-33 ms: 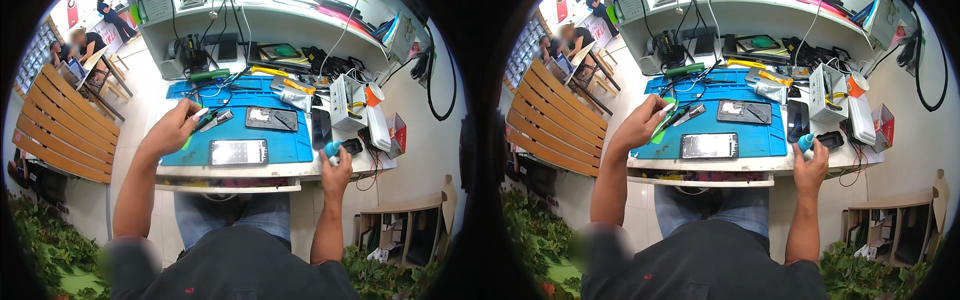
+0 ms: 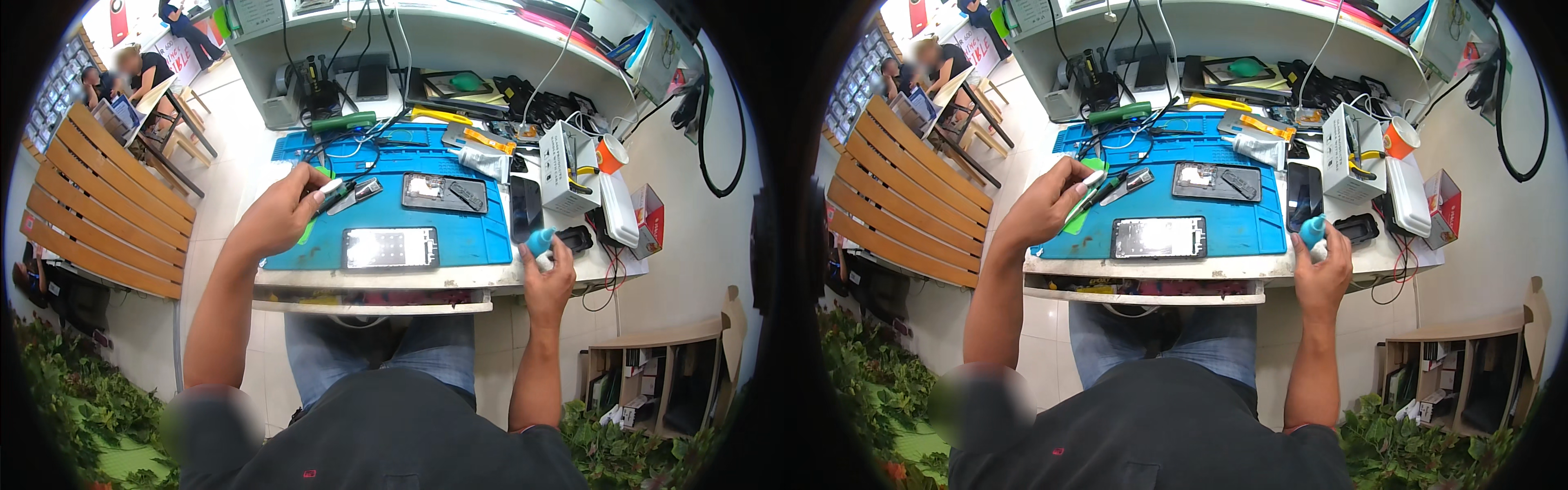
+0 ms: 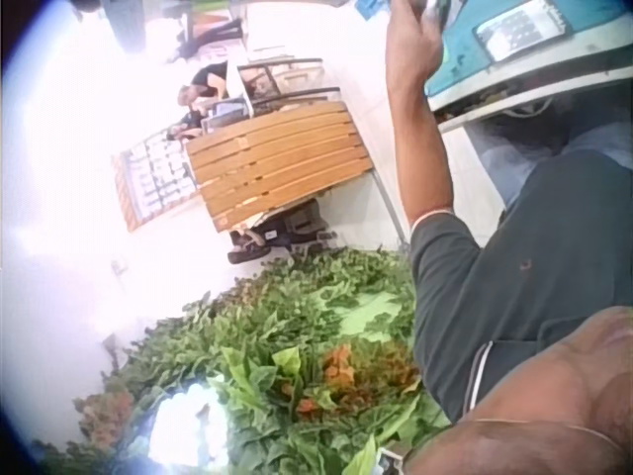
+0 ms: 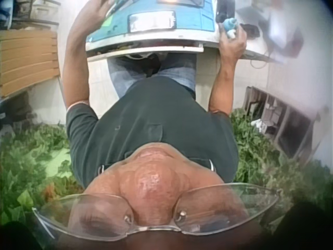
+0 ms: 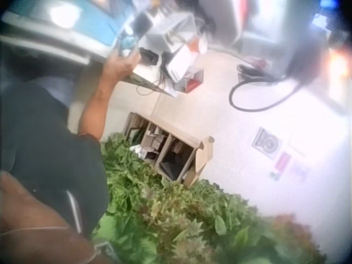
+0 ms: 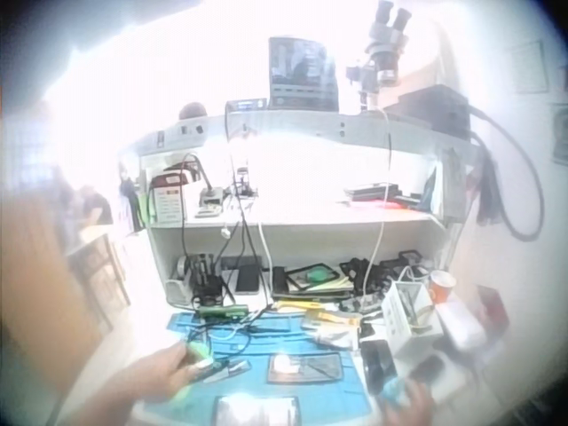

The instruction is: The person prepares a mobile phone for screen replacement by applying liquid from a small bottle to the edges and using a thin tool to separate the screen from the frame. They then handle the detached screen and use a charging cable to test the device.

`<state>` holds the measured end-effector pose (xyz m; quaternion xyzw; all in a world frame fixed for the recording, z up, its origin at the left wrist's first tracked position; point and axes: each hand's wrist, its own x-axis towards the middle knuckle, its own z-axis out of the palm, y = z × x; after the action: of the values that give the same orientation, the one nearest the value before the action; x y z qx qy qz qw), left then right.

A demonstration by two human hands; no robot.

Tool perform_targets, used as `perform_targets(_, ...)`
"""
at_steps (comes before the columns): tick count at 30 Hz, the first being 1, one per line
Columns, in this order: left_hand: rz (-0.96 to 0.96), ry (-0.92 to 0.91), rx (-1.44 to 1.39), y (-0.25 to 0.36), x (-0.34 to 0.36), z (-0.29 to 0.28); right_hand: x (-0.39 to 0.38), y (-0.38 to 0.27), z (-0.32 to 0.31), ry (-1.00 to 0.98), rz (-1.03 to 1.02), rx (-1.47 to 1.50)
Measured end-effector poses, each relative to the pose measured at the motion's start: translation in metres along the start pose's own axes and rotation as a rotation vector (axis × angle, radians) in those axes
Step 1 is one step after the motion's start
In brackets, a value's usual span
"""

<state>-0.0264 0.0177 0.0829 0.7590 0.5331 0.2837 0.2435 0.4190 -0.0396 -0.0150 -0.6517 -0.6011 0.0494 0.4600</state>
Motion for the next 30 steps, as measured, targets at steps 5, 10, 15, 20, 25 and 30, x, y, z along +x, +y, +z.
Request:
perform_targets(5, -0.283, -0.128, -0.001, 0.038, -0.008, 0.006, 0.020, -0.068, 0.013, -0.188, -0.430, -0.062)
perform_targets(10, -0.050, -0.117, 0.208, 0.030, -0.013, 0.023, 0.048, -0.101, 0.040, -0.225, -0.795, -0.187)
perform_targets(15, -0.078, -0.211, 0.267, 0.037, -0.015, 0.027, 0.054, -0.120, 0.051, -0.226, -0.929, -0.257)
perform_targets(20, -0.085, -0.201, 0.324, 0.041, -0.015, 0.027, 0.053, -0.126, 0.051, -0.190, -1.029, -0.308)
perform_targets(25, -0.088, -0.228, 0.295, 0.039, -0.014, 0.031, 0.051, -0.125, 0.052, -0.184, -1.039, -0.287)
perform_targets(30, -0.103, -0.231, 0.296, 0.038, -0.012, 0.031, 0.049, -0.121, 0.054, -0.199, -1.028, -0.276)
